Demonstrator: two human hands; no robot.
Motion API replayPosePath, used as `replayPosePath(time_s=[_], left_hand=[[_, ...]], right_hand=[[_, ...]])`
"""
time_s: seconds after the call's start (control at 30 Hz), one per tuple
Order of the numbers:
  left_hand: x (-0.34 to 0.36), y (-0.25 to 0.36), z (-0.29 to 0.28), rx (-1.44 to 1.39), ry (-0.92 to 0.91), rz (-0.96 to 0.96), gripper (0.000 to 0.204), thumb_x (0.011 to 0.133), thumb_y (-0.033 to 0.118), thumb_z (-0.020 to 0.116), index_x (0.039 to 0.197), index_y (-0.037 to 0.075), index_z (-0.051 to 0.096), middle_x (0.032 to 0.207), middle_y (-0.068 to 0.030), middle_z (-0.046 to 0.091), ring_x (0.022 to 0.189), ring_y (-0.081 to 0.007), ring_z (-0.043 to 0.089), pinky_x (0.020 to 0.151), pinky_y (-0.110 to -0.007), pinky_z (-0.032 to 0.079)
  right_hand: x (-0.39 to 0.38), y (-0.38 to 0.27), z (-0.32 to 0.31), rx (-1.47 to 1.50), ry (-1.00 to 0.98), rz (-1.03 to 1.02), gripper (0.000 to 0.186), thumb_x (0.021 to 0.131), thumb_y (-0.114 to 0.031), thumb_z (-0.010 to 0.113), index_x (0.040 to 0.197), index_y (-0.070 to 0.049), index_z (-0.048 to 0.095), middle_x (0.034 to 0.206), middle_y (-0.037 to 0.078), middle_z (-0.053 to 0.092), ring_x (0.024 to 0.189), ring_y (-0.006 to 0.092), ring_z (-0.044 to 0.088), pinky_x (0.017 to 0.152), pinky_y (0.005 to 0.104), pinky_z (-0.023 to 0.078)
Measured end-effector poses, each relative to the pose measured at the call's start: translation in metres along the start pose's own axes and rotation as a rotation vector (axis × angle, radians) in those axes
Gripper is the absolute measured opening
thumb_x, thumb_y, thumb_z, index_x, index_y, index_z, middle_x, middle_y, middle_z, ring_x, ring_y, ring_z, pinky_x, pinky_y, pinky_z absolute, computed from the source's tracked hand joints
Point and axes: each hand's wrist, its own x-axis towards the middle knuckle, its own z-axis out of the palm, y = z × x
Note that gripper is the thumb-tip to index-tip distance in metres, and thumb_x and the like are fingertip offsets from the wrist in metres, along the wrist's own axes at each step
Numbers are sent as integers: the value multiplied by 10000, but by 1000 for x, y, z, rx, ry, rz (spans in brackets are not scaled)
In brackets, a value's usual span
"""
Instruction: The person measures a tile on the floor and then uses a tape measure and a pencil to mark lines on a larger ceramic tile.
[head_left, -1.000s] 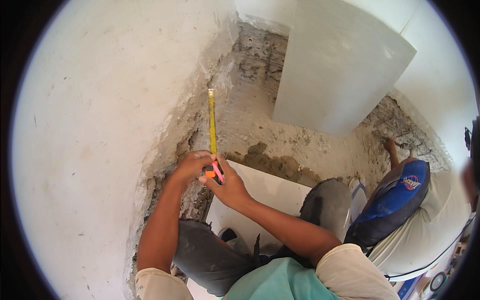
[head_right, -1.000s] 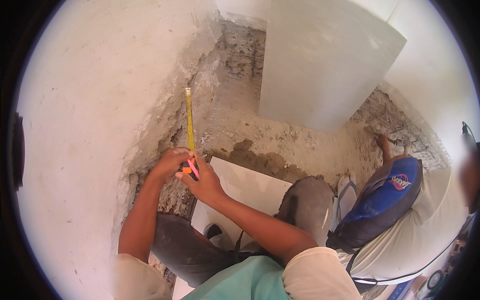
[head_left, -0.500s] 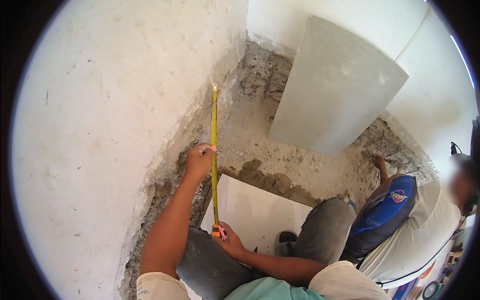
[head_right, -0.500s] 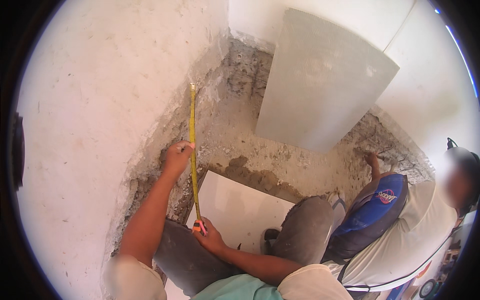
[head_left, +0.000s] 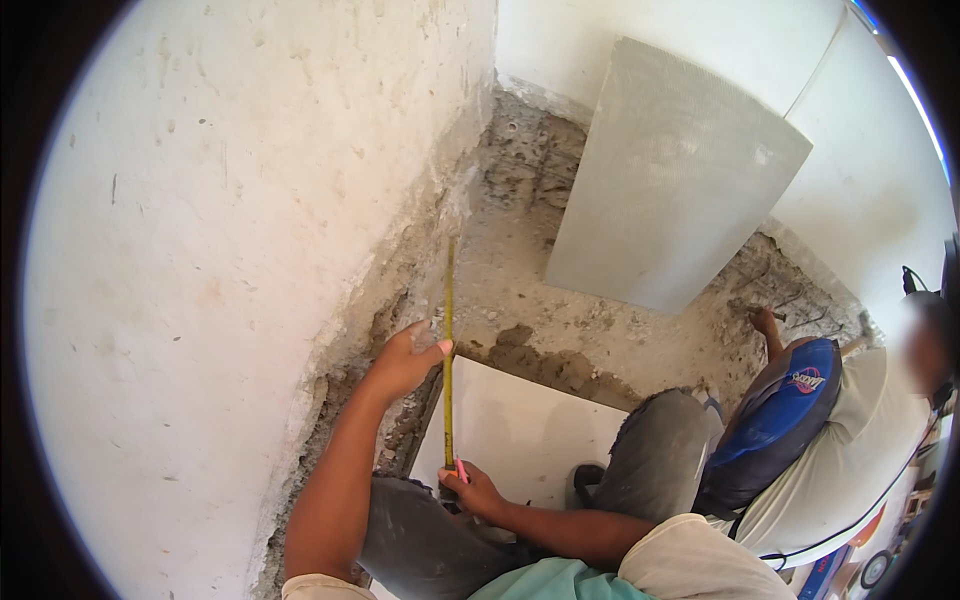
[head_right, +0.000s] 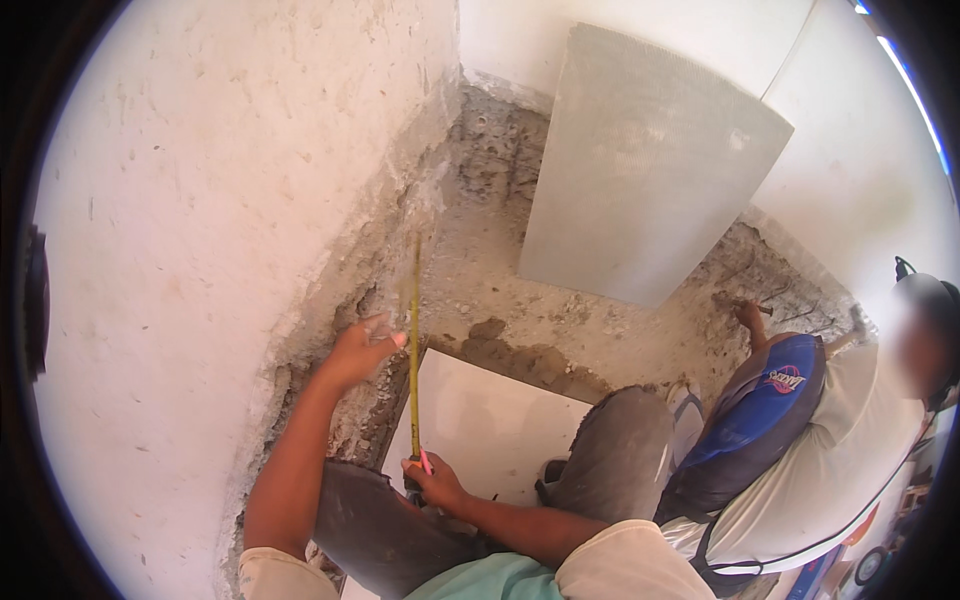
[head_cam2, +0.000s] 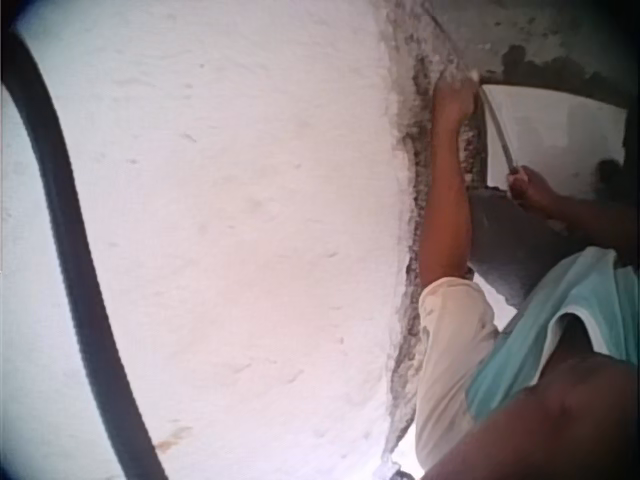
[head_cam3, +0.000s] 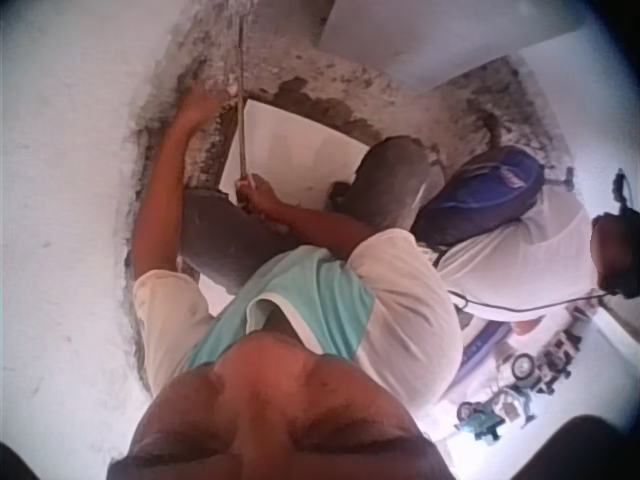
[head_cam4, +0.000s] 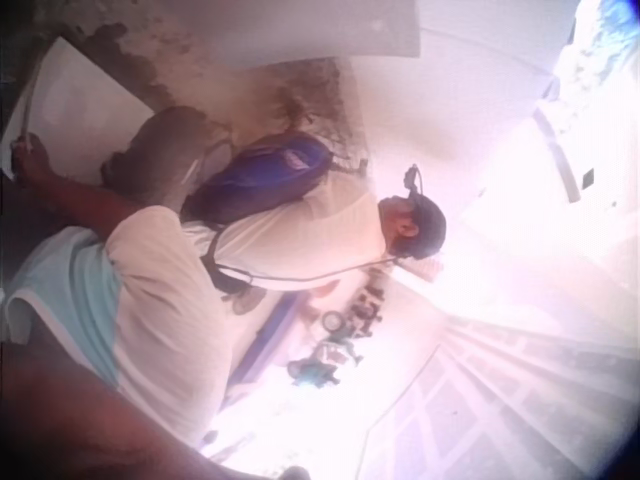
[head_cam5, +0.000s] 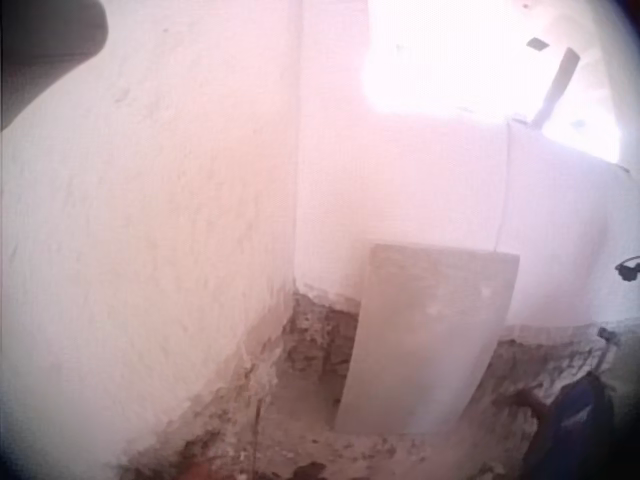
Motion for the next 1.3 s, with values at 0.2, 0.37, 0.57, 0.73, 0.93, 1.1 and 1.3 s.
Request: replayPosePath(time_s=[0.2,0.37,0.57,0.73,0.93,1.1,1.3], left_hand=[[-12,-9,-13,-43,-79,-13,764,875,359,685,1426,-57,357,1355,-267,502,1241,-312,514,1027,-379,399],[-15,-18,-22,-59,-83,-37,742,876,354,685,1415,-53,380,1328,-240,533,1230,-278,520,1024,-357,396],[-17,-26,-30,-89,-119,-3,726,880,356,681,1408,-51,395,1336,-224,526,1243,-259,503,1034,-349,383],[-19,-23,-30,-46,-106,63,762,881,376,680,1423,-56,364,1291,-243,558,1185,-286,547,996,-362,424],[-17,-22,-29,-67,-143,33,723,885,377,673,1408,-43,402,1354,-229,510,1259,-268,487,1043,-343,371],[-20,-19,-28,-45,-116,59,743,889,379,670,1414,-59,377,1320,-243,538,1216,-279,524,1013,-357,406],[-13,-24,-26,-79,-142,50,708,898,349,668,1401,-66,393,1310,-216,549,1208,-253,523,1009,-337,402]], right_hand=[[26,-3,-3,25,52,56,408,884,-410,664,1082,-69,559,689,14,502,458,108,416,408,275,323],[55,-21,-7,86,115,7,403,889,-421,651,1050,-67,544,673,30,505,432,118,408,393,279,322],[41,-12,-1,6,-50,44,416,873,-411,677,1014,-40,553,707,19,535,457,95,444,400,267,346],[19,-3,16,1,-70,-8,464,866,-362,700,1124,-12,538,824,32,593,656,103,528,558,270,435],[21,35,17,-287,133,-157,606,840,-412,718,1235,-2,511,955,99,625,850,178,611,765,315,500],[-4,11,17,-256,130,-109,651,825,-438,726,1232,15,497,1000,133,643,928,205,637,837,328,500],[24,20,22,-247,151,-316,610,832,-427,727,1212,-2,511,979,131,646,892,194,645,797,327,510]])
